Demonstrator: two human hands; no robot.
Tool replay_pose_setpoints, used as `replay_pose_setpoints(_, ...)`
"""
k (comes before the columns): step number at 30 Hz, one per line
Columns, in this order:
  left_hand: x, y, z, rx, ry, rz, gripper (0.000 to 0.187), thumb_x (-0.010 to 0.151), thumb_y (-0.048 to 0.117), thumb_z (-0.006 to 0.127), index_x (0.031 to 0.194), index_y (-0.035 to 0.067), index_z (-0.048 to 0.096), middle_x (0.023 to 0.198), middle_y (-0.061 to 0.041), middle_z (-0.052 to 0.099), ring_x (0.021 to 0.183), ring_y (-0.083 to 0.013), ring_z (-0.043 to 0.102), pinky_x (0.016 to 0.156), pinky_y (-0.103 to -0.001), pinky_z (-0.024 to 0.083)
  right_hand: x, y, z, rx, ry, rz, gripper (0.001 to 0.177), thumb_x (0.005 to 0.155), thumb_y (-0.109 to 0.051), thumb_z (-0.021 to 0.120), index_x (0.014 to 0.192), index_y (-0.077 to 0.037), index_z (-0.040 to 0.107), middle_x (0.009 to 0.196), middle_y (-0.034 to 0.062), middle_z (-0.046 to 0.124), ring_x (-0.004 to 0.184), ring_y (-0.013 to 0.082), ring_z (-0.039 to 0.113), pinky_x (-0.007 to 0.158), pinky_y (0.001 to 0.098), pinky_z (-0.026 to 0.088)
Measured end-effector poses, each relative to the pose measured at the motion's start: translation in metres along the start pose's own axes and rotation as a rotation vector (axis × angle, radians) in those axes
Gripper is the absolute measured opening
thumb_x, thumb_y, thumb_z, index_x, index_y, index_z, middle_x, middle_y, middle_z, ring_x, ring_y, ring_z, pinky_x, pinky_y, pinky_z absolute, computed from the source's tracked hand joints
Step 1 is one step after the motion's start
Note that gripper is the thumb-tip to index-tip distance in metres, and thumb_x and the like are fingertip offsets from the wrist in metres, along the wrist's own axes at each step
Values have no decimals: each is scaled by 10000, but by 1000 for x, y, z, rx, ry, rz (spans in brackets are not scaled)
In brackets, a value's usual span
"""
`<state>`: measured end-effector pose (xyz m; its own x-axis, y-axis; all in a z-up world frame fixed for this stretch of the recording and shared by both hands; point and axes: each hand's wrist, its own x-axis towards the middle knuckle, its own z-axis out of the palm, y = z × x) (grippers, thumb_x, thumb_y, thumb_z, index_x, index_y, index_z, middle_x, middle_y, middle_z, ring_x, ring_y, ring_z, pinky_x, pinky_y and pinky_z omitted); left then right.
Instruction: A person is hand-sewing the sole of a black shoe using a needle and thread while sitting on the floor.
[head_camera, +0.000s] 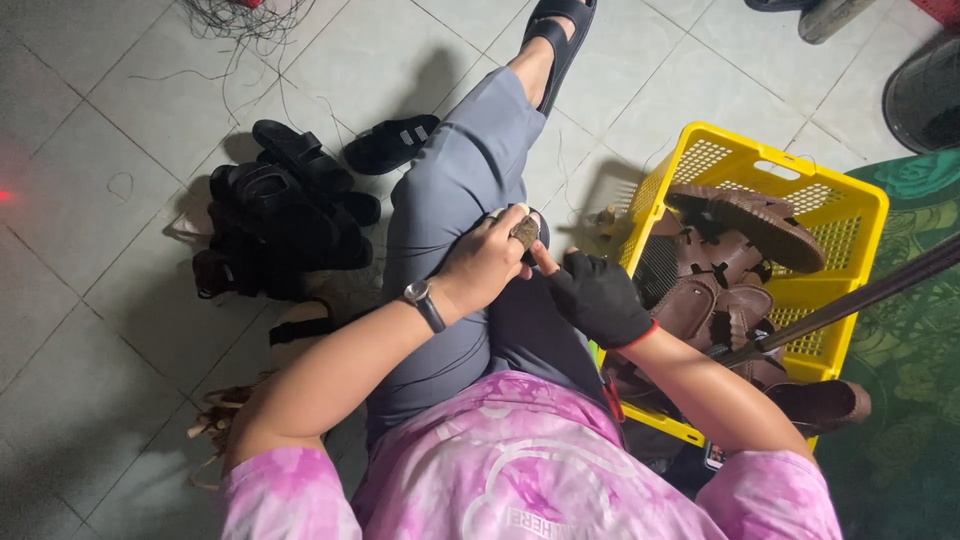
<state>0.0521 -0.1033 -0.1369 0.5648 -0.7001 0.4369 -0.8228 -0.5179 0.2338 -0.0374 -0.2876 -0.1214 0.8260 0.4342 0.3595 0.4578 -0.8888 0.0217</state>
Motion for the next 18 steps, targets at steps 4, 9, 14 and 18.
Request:
replay_pose_setpoints(4, 1, 0, 2, 17, 59, 11, 443, 708, 361, 747, 914, -29, 701, 1085, -97, 539, 758, -309, 627, 682, -352, 587, 8, 3, 8, 62, 68, -32, 548, 801, -166, 558, 1330, -40, 488, 731, 125, 529, 551, 317, 613, 423, 385, 489)
replay_pose_setpoints(9, -3, 25, -48, -15, 159, 92, 379, 831, 184, 722, 1046, -59, 526, 1198, -243, 487, 833, -392, 633, 547, -395, 598, 7, 8, -14, 469, -55, 120, 381, 887, -216, 546, 1222, -39, 508, 729, 140, 585, 685, 358, 653, 538, 465, 524)
replay_pose_setpoints(14, -24, 25, -40, 241, 260, 199, 121, 871, 101, 627, 849, -18, 632, 1077, -195, 565, 820, -322, 649, 678, -351, 571, -7, 12, -3, 310, -66, 98, 290, 839, -232, 586, 1096, -108, 536, 776, 71, 572, 680, 296, 655, 557, 403, 538)
replay_pose_setpoints(18, -15, 49, -79, -512, 73, -90, 232, 816, 200, 725, 774, -28, 711, 1015, -98, 662, 808, -319, 678, 754, -362, 554, -8, 9, -2, 467, 2, 163, 292, 858, -156, 575, 1139, -85, 540, 749, 101, 587, 698, 336, 655, 576, 421, 531)
